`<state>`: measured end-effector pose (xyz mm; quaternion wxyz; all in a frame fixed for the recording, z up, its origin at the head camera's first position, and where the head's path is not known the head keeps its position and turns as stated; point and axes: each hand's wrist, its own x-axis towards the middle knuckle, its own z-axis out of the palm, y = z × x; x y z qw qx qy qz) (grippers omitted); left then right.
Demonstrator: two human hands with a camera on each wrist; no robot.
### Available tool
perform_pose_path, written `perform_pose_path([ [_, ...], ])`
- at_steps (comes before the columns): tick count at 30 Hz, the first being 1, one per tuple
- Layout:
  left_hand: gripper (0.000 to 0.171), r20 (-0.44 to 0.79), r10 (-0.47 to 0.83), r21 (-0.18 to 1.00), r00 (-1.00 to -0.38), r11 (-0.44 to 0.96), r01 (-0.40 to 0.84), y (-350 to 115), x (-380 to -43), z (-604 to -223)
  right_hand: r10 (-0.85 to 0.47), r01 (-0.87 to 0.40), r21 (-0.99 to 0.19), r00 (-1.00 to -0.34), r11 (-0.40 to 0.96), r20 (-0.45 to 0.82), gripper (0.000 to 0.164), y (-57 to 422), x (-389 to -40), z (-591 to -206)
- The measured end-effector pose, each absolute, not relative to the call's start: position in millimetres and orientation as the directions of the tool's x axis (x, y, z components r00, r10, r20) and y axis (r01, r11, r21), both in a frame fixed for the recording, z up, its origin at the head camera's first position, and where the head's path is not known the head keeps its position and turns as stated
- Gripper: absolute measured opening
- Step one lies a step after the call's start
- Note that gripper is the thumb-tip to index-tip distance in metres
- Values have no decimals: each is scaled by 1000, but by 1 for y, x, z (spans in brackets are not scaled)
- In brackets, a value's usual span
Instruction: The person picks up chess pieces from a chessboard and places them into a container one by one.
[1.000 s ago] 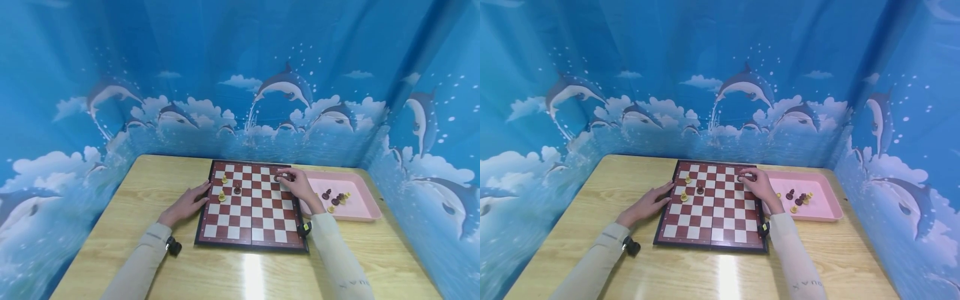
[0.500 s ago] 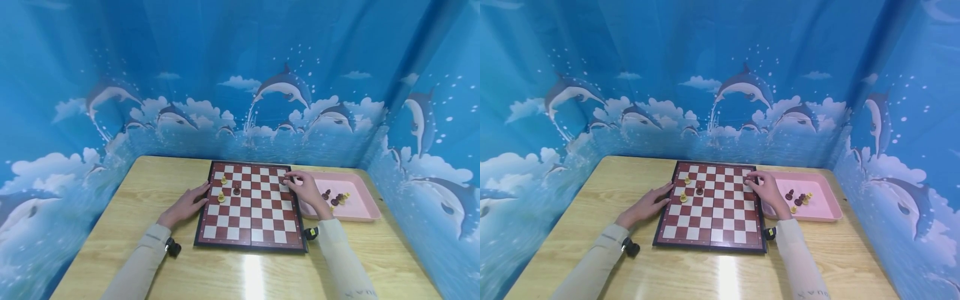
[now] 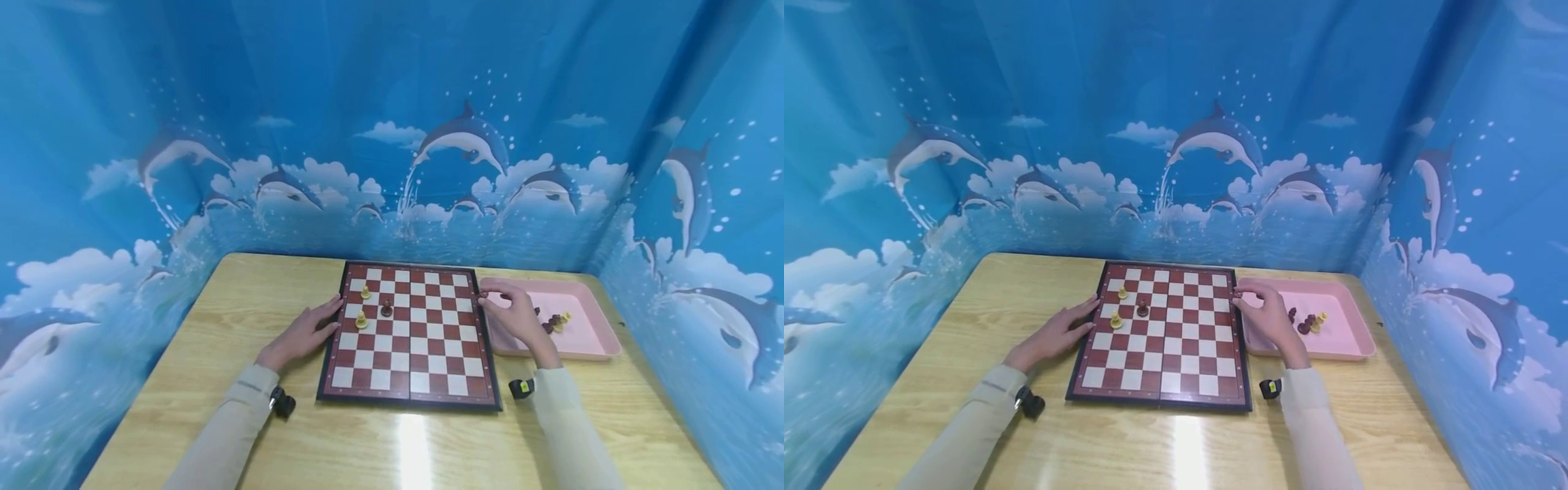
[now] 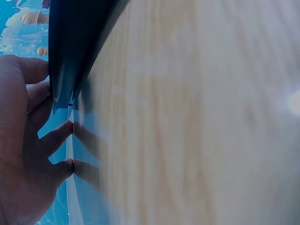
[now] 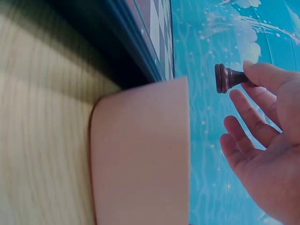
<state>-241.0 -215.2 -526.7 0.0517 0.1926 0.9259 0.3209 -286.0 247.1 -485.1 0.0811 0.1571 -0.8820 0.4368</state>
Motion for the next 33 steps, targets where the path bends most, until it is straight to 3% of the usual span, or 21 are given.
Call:
perform_pose_path([
  [33,59,49,409,598,-911,719,355,-215,-241,-527,-28,-279,-694,-937,663,350,26,327,-240,-481],
])
